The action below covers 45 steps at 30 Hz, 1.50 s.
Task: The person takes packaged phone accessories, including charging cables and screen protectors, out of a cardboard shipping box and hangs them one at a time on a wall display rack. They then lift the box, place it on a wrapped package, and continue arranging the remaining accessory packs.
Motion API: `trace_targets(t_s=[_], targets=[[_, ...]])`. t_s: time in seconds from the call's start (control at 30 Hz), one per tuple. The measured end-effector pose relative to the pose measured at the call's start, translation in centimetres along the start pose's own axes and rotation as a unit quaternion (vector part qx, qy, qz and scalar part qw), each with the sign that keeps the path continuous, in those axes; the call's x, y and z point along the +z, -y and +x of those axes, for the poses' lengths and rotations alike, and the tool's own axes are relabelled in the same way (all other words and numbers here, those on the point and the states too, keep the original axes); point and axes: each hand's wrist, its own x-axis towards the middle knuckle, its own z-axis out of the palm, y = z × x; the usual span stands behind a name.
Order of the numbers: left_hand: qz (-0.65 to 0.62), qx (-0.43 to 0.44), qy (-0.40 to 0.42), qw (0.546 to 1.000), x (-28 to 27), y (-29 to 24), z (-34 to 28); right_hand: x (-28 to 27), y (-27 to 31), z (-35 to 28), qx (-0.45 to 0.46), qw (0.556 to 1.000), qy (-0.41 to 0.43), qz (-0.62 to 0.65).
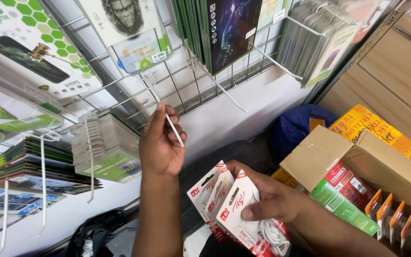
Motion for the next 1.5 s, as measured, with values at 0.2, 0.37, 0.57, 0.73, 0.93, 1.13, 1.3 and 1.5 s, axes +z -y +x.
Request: trace_targets(t_s=[0.2, 0.37, 0.57, 0.73, 0.93, 1.13, 1.3, 1.5], targets=[[-0.077, -0.046, -0.023, 0.996, -0.1, 0.1, 0.0, -0.1, -0.3, -0.4, -0.002, 1.0, -0.005, 0.027], [-0.077, -0.029, -0.005, 0.997, -0.7, 1.3, -0.9, -0.6, -1.0, -1.1, -0.021, 0.998, -0.032, 0.045], [0.005, -0.049, -0.022, 0.999, -2.1, 7.0, -5.9, -2.1, -2.5, -2.6, -0.072, 0.99, -0.105, 0.056], [0.125, -0.155, 0.105, 0.974, 2.0, 10.7, -12.1, -3.0, -3.7, -4.7, -0.122, 0.964, -0.233, 0.042], [0.291, -0.177, 0.314, 0.886, 5.5, 12.3, -11.0, -0.5, -2.8, -8.2, -0.191, 0.909, -0.369, -0.036], [0.301, -0.141, 0.43, 0.839, 7.0, 17.1, -12.5, 1.6, -1.7, -13.5, -0.225, 0.837, -0.471, -0.165], [0.266, -0.029, 0.443, 0.856, 9.5, 21.3, -15.8, 2.3, 0.5, -18.7, -0.21, 0.82, -0.456, -0.274], [0.306, -0.004, 0.426, 0.851, 12.1, 26.2, -21.6, 1.4, 0.2, -26.2, -0.192, 0.827, -0.408, -0.337]])
